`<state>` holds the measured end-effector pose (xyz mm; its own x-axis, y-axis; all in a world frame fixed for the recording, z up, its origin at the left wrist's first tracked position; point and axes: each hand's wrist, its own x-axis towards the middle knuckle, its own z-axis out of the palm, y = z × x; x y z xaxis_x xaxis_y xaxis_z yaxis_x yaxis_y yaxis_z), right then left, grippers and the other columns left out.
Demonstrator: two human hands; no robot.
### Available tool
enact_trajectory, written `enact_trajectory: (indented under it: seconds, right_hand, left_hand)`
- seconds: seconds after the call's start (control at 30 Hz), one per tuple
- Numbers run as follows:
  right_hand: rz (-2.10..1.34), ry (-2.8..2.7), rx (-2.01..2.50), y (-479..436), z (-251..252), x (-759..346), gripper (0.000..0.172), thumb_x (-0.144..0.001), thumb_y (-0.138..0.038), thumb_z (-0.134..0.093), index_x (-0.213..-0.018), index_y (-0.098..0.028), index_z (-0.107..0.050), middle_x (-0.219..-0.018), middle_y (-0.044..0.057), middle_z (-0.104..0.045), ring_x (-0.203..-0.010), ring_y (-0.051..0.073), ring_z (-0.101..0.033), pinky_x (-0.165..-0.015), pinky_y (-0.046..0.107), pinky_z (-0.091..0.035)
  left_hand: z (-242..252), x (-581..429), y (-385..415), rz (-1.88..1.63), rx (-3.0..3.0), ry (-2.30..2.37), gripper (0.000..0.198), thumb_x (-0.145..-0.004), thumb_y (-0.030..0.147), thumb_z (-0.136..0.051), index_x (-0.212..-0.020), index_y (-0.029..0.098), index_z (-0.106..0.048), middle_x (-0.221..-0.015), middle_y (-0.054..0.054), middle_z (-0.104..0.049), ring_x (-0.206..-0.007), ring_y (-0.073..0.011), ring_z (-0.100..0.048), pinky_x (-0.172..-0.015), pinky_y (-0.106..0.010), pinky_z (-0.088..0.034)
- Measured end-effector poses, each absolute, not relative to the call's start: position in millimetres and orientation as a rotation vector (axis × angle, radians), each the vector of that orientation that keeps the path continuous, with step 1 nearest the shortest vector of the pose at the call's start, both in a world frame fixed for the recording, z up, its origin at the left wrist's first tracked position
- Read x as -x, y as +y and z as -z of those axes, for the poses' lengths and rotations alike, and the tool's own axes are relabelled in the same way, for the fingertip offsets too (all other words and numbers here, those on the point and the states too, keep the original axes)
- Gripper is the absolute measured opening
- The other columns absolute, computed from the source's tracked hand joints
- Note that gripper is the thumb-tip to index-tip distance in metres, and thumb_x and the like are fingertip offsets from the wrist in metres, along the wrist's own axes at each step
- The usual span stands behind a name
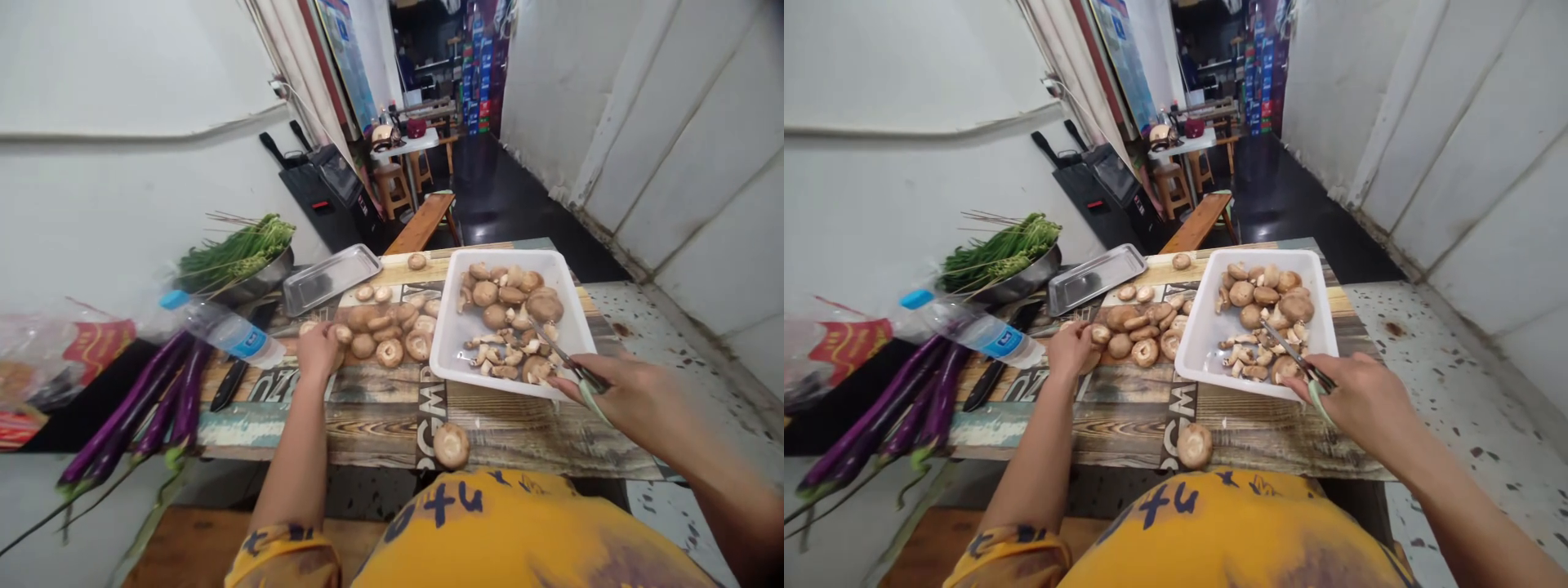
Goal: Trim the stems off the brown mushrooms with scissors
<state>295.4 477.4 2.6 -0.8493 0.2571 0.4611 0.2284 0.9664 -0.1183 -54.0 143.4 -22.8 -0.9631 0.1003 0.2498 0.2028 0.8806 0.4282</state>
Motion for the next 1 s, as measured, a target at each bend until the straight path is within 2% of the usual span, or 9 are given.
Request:
enact_trajectory:
  seconds: [0.17,0.23,0.3,0.43,0.53,0.63,0.73,0.83,1.0]
  right_hand:
    - [-0.213,-2.597,0.417,475.4,-6.5,-302.3,0.045,-0.086,-0.056,-0.051,-0.088,-0.019,-0.074,-0.073,0.009,-0.072,-0.064,0.022,-0.065,-0.060,0.032,-0.047]
    - [-0.241,-2.563,0.448,474.2,-6.4,-303.1,0.044,-0.086,-0.056,-0.052,-0.088,-0.018,-0.074,-0.073,0.009,-0.072,-0.064,0.022,-0.065,-0.060,0.031,-0.047]
    - [-0.259,-2.541,0.468,472.9,-6.0,-303.3,0.044,-0.086,-0.056,-0.053,-0.088,-0.017,-0.074,-0.074,0.009,-0.072,-0.065,0.022,-0.065,-0.060,0.031,-0.047]
    - [-0.342,-2.563,0.509,471.6,-6.7,-305.7,0.042,-0.086,-0.054,-0.053,-0.089,-0.018,-0.074,-0.074,0.008,-0.072,-0.065,0.021,-0.065,-0.061,0.029,-0.047]
    - [-0.339,-2.584,0.570,471.3,-7.4,-310.6,0.042,-0.086,-0.055,-0.052,-0.089,-0.018,-0.073,-0.070,0.007,-0.071,-0.064,0.020,-0.064,-0.059,0.028,-0.045]
    - [-0.325,-2.579,0.612,470.7,-6.1,-315.8,0.042,-0.086,-0.055,-0.052,-0.089,-0.019,-0.073,-0.071,0.006,-0.072,-0.061,0.019,-0.063,-0.057,0.027,-0.045]
    - [-0.329,-2.559,0.653,469.6,-3.3,-319.0,0.042,-0.086,-0.056,-0.052,-0.089,-0.020,-0.073,-0.072,0.006,-0.072,-0.056,0.017,-0.061,-0.054,0.027,-0.044]
    - [-0.354,-2.543,0.672,469.4,-0.8,-320.6,0.040,-0.086,-0.054,-0.052,-0.089,-0.020,-0.073,-0.075,0.006,-0.073,-0.058,0.018,-0.063,-0.055,0.027,-0.046]
    - [-0.388,-2.506,0.691,471.6,0.3,-324.0,0.040,-0.085,-0.054,-0.054,-0.089,-0.019,-0.073,-0.078,0.007,-0.074,-0.062,0.019,-0.065,-0.059,0.028,-0.048]
  left_hand:
    - [8.8,-5.3,150.5,0.685,0.465,-2.581,0.039,-0.087,0.038,-0.046,-0.103,0.012,-0.070,-0.104,-0.019,-0.067,-0.106,-0.0327,-0.057,-0.098,-0.048,-0.038]
    - [7.6,-48.0,158.8,0.823,1.164,-2.566,0.035,-0.081,0.039,-0.060,-0.107,0.019,-0.070,-0.109,-0.014,-0.068,-0.110,-0.0304,-0.057,-0.103,-0.045,-0.036]
    - [12.8,-89.3,167.9,0.934,1.863,-2.520,0.047,-0.078,0.035,-0.067,-0.125,0.029,-0.062,-0.128,-0.011,-0.061,-0.124,-0.0298,-0.050,-0.109,-0.044,-0.031]
    - [38.6,-136.8,177.1,0.931,2.303,-2.452,0.055,-0.085,0.031,-0.059,-0.138,0.035,-0.046,-0.142,-0.008,-0.050,-0.133,-0.0278,-0.041,-0.110,-0.046,-0.030]
    - [56.2,-140.9,173.6,0.902,2.278,-2.470,0.053,-0.088,0.031,-0.056,-0.139,0.036,-0.044,-0.137,-0.009,-0.054,-0.124,-0.0258,-0.050,-0.104,-0.044,-0.037]
    - [60.0,-124.9,166.3,0.905,1.937,-2.484,0.055,-0.084,0.033,-0.061,-0.137,0.031,-0.049,-0.130,-0.012,-0.059,-0.116,-0.0276,-0.056,-0.098,-0.041,-0.043]
    - [53.0,-93.3,159.5,0.855,1.465,-2.514,0.054,-0.081,0.036,-0.064,-0.132,0.025,-0.053,-0.123,-0.014,-0.063,-0.112,-0.0305,-0.057,-0.099,-0.044,-0.041]
    - [46.4,-61.4,153.3,0.637,1.233,-2.555,0.049,-0.082,0.042,-0.060,-0.126,0.021,-0.057,-0.115,-0.014,-0.067,-0.107,-0.0314,-0.058,-0.097,-0.045,-0.039]
    - [36.0,-42.8,148.6,0.388,1.249,-2.501,0.043,-0.084,0.047,-0.053,-0.118,0.022,-0.062,-0.130,-0.013,-0.059,-0.119,-0.0329,-0.050,-0.102,-0.048,-0.033]
